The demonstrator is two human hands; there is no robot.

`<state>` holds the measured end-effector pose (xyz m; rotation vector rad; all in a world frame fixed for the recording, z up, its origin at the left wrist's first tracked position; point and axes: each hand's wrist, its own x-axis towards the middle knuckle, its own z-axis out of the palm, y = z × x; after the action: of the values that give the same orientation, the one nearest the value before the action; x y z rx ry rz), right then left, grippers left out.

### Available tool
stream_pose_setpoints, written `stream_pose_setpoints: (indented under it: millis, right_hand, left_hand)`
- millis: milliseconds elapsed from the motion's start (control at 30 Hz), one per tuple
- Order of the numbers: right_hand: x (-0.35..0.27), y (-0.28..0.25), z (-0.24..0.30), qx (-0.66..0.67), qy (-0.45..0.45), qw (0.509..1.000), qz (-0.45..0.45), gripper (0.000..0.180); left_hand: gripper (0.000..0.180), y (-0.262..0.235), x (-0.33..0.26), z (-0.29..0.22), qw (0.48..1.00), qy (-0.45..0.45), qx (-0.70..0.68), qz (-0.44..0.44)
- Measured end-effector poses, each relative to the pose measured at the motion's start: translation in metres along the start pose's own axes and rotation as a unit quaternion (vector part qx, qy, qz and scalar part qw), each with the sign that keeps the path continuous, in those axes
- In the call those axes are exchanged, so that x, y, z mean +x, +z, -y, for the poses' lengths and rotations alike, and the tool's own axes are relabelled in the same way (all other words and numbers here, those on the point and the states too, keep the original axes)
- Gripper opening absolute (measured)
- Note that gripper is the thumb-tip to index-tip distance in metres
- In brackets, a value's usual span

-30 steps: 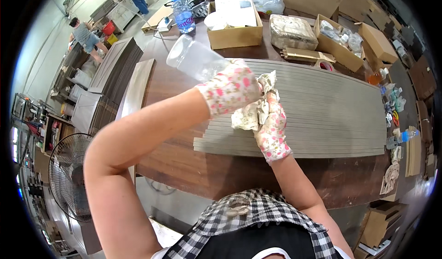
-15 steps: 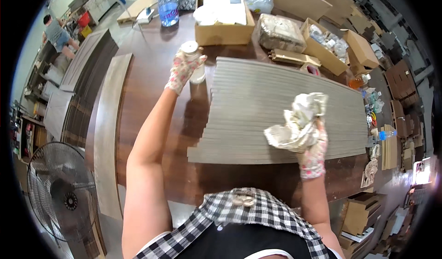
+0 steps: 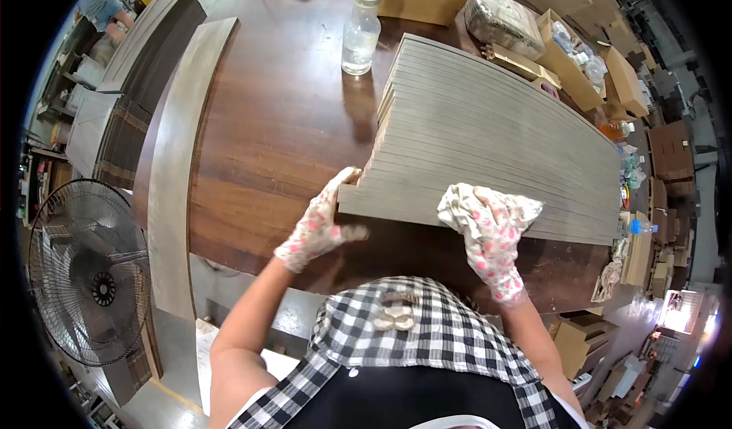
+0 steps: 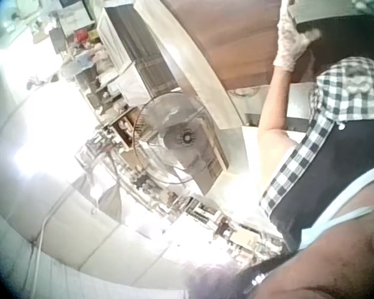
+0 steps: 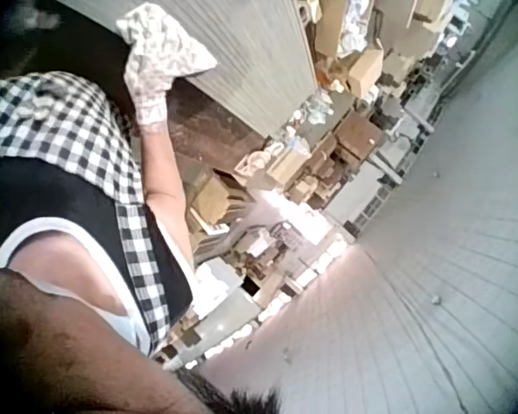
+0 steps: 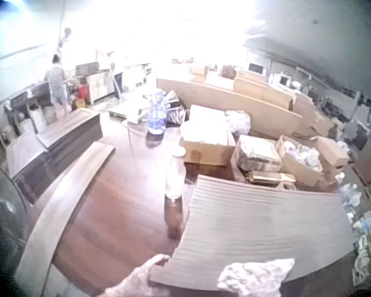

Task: The person wipes down a grooved panel with a cloth, then wipes, rubs, and sands wooden planks using a cloth and a small block.

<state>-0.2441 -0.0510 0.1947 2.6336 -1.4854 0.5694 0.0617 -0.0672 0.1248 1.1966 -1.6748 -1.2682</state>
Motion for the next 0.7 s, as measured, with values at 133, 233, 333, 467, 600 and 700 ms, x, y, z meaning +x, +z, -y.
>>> stream_pose_setpoints:
  millis: [133,233,333,467,600,700]
  right_hand:
    - [0.007,0.047,0.042,-0.056,-0.133,0.989,-0.035,0.038]
    - [0.052,0.049,0.097,0.04,-0.119,0.991,0.041,0.038]
    - [0.03,0.032,0.07,0.005,0.005,0.999,-0.034,0.028]
    - [-0.028,0.007,0.003,0.03,0.149,0.98,-0.127,0.026]
    - [0.016,0.035,0.072,-0.003,0.019,0.992,-0.126,0.034]
    - [0.005,0.046,0.071,-0.011,0.024,0.998,-0.055,0.028]
  left_hand:
    - [0.058,0.019,0.013,0.017,0.991,0.091,0.025,-0.091]
    - [0.056,0.02,0.017,0.035,0.987,0.097,0.099,-0.075]
    - [0.055,0.011,0.006,0.021,0.992,0.081,0.036,-0.09]
    - [0.056,0.01,0.012,0.013,0.995,0.065,0.035,-0.065]
    - [0.056,0.013,0.016,0.008,0.991,0.093,0.076,-0.068]
    - [0.057,0.01,0.013,0.014,0.991,0.079,0.086,-0.06]
